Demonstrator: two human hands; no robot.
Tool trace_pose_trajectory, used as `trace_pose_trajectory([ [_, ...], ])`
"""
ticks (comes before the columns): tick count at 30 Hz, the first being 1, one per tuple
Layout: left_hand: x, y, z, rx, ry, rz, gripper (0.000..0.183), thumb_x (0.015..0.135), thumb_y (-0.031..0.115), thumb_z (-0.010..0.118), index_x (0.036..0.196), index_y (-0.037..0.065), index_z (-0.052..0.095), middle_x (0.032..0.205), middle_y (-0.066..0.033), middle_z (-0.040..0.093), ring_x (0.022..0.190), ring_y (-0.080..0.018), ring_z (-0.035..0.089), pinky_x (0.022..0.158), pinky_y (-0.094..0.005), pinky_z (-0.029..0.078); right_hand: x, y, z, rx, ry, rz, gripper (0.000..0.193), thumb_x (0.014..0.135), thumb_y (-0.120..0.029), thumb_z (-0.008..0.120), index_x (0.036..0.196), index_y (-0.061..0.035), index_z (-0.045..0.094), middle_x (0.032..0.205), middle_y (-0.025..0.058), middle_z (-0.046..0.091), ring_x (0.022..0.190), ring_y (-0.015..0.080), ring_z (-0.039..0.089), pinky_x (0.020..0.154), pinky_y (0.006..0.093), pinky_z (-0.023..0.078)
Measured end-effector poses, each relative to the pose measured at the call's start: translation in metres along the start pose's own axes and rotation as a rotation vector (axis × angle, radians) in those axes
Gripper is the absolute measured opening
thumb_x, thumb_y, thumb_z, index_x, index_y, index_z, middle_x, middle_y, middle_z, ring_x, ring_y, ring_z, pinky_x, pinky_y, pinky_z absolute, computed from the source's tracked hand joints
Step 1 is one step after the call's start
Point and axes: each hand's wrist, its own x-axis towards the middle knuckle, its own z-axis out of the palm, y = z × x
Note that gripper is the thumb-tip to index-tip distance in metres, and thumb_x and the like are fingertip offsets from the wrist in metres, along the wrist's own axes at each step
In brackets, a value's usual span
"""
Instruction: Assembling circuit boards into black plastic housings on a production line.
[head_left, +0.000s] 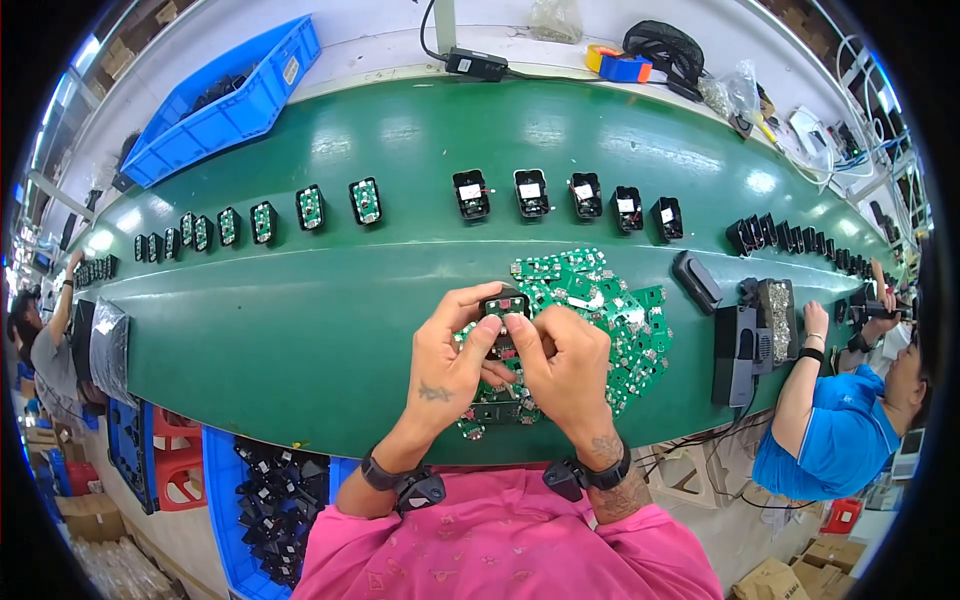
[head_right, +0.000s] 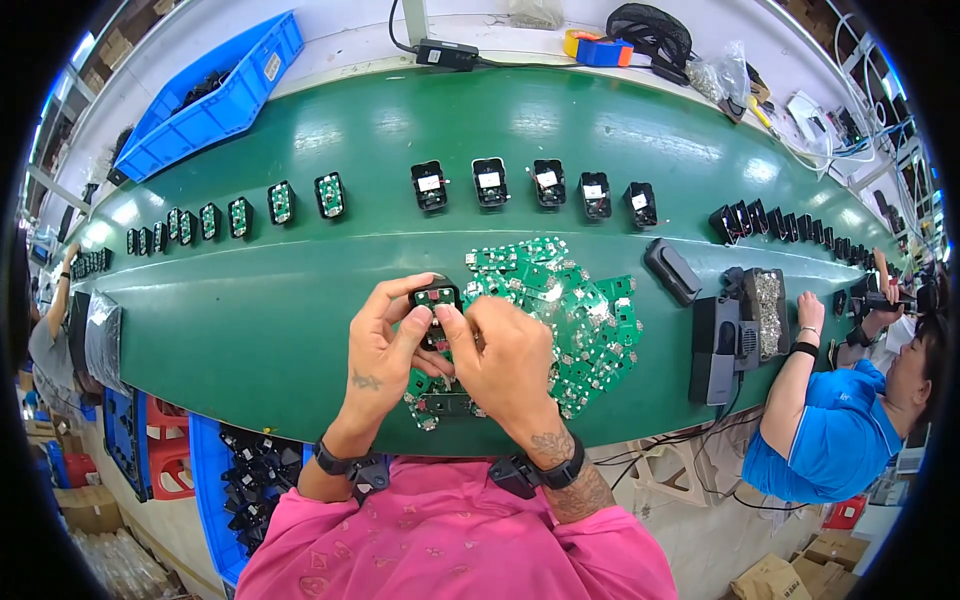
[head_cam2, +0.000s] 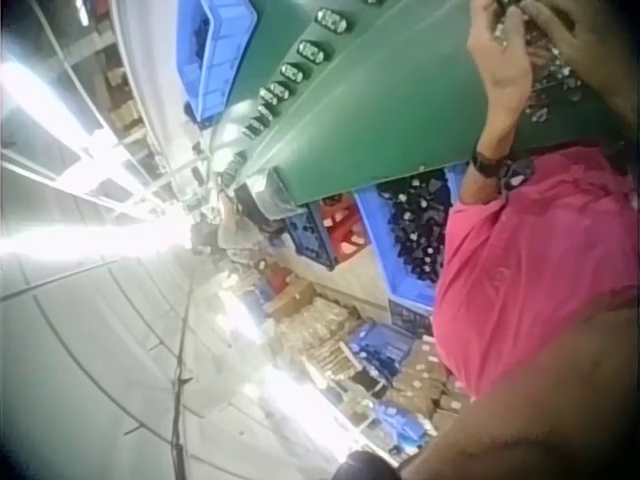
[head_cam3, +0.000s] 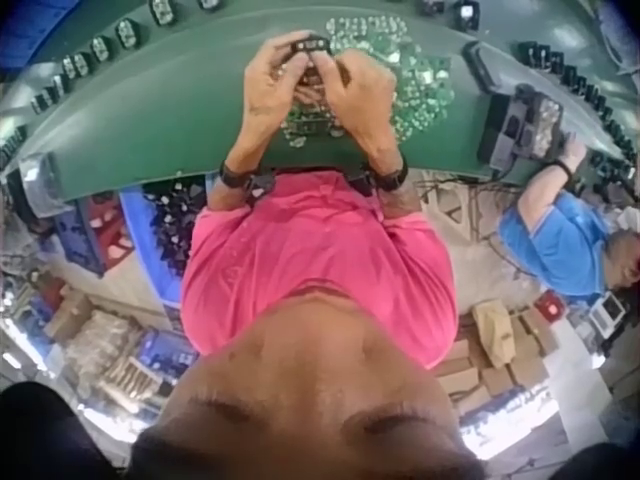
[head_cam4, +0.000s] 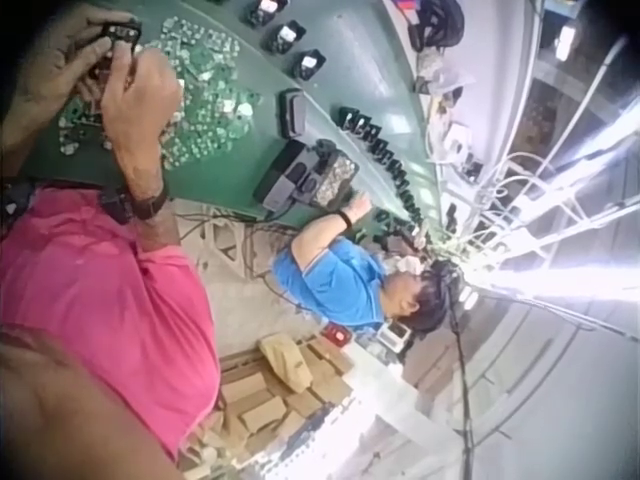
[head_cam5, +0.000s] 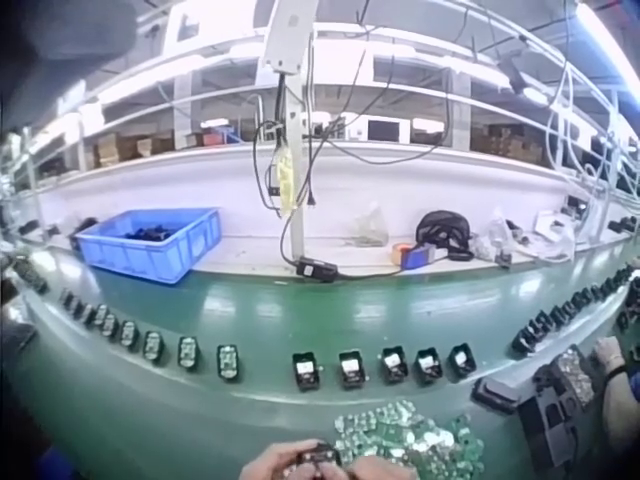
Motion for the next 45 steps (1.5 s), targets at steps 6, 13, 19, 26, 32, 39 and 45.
trace_pose_trajectory([
  [6, 0.005, -0.004, 0.004, 0.052, -0.040, -0.019, 0.038, 0.102, 0.011, 0.050, 0.137, 0.000, 0.042, 0.108, -0.0202, 0.064, 0.064, -0.0244, 0.072, 0.050, -0.0264, 0.060, 0.002, 0.001, 0.001, 0.213, -0.023, 0.113, 0.025, 0.097, -0.013, 0.060, 0.118, 0.0002, 0.063, 0.085, 0.0113, 0.065, 0.068, 0.0182, 0.061, 0.061, 0.0317, 0.049],
  [13, 0.007, -0.008, 0.006, 0.043, -0.044, -0.032, 0.034, 0.102, 0.011, 0.048, 0.135, 0.001, 0.046, 0.103, -0.0193, 0.067, 0.062, -0.0217, 0.071, 0.048, -0.0260, 0.057, 0.003, 0.004, 0.002, 0.169, -0.083, 0.130, 0.030, 0.098, -0.010, 0.055, 0.126, 0.0002, 0.061, 0.099, 0.0144, 0.068, 0.080, 0.0210, 0.065, 0.073, 0.0340, 0.052],
  [19, 0.008, -0.014, 0.004, 0.014, 0.002, -0.004, 0.032, 0.102, 0.007, 0.048, 0.133, 0.002, 0.047, 0.105, -0.0183, 0.067, 0.062, -0.0203, 0.071, 0.048, -0.0267, 0.057, 0.002, 0.003, 0.012, 0.183, -0.042, 0.081, 0.030, 0.100, -0.010, 0.053, 0.128, 0.0002, 0.059, 0.104, 0.0147, 0.065, 0.087, 0.0214, 0.066, 0.078, 0.0330, 0.053],
  [26, 0.001, -0.017, 0.015, 0.183, 0.086, 0.239, 0.031, 0.101, 0.005, 0.049, 0.132, 0.003, 0.048, 0.105, -0.0171, 0.067, 0.061, -0.0177, 0.069, 0.048, -0.0263, 0.057, -0.005, 0.017, 0.028, 0.534, 0.019, 0.185, 0.030, 0.099, -0.010, 0.056, 0.129, -0.0055, 0.060, 0.095, 0.0126, 0.059, 0.080, 0.0255, 0.059, 0.072, 0.0355, 0.050],
  [32, -0.008, -0.026, 0.008, 0.313, 0.201, 0.446, 0.026, 0.101, 0.005, 0.053, 0.126, 0.001, 0.051, 0.107, -0.0178, 0.066, 0.072, -0.0170, 0.070, 0.052, -0.0274, 0.057, -0.003, 0.005, 0.031, 0.335, 0.089, -0.151, 0.037, 0.093, 0.001, 0.059, 0.129, -0.0073, 0.060, 0.086, 0.0111, 0.053, 0.072, 0.0256, 0.054, 0.064, 0.0374, 0.045],
  [39, -0.005, -0.022, 0.009, 0.640, 0.206, 1.082, 0.035, 0.093, -0.004, 0.060, 0.125, 0.005, 0.052, 0.114, -0.0313, 0.065, 0.085, -0.0401, 0.072, 0.067, -0.0349, 0.060, -0.006, 0.003, 0.009, 0.345, 0.161, -0.433, 0.044, 0.083, 0.006, 0.067, 0.126, -0.0057, 0.062, 0.104, 0.0163, 0.062, 0.083, 0.0298, 0.063, 0.068, 0.0351, 0.053],
  [45, 0.020, 0.016, -0.019, -0.151, 0.113, 0.129, 0.024, 0.102, 0.010, 0.048, 0.126, 0.003, 0.044, 0.112, -0.0291, 0.066, 0.067, -0.0268, 0.072, 0.054, -0.0287, 0.060, -0.019, 0.027, -0.026, 0.113, 0.046, -0.117, 0.033, 0.093, -0.006, 0.063, 0.125, 0.0033, 0.062, 0.086, 0.0112, 0.068, 0.076, 0.0187, 0.065, 0.072, 0.0313, 0.053],
])
